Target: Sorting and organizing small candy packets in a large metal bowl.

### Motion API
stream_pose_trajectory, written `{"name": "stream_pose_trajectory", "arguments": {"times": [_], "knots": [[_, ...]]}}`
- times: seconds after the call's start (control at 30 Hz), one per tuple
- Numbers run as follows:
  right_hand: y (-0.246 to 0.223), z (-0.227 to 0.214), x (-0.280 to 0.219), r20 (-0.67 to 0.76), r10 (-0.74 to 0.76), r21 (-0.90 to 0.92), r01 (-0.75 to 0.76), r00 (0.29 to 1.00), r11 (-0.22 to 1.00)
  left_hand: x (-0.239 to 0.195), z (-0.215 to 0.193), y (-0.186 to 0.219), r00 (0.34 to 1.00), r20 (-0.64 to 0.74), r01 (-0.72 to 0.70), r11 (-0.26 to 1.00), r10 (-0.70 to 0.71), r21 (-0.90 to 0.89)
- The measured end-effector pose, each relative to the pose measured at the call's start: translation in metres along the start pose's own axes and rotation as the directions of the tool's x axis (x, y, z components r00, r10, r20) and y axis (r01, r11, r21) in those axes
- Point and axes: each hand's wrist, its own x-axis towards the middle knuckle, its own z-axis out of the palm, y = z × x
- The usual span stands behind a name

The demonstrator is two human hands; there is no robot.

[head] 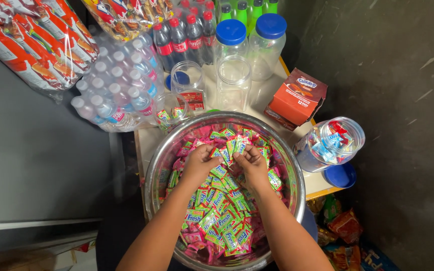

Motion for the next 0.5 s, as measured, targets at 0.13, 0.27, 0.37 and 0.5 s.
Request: {"name": "stream_pose_trajectory", "arguments": {"times": [0.13,0.27,0.37,0.5], "knots": [[-0.005,0.005,-0.004,0.024,-0.06,-0.07,0.062,0.998,0.996,-0.012,0.009,0.034,0.999,-0.054,0.008,0.981,0.003,0.194],[-0.014,0.012,-0.014,-0.037,-0.059,-0.076,0.056,0.998,0.996,-0.014,0.015,0.02,0.988,-0.105,-0.063,0.927,0.109,0.37],[-0.014,0.012,-0.014,-0.042,-0.046,-0.086,0.042,0.998,0.995,-0.013,0.017,0.005,0.98,-0.068,-0.163,0.953,0.185,0.254],[-0.002,0.002,-0.009,-0.009,-0.027,-0.082,0.027,1.0,0.996,-0.013,0.018,0.014,0.983,-0.082,-0.152,0.978,0.164,0.141]]}}
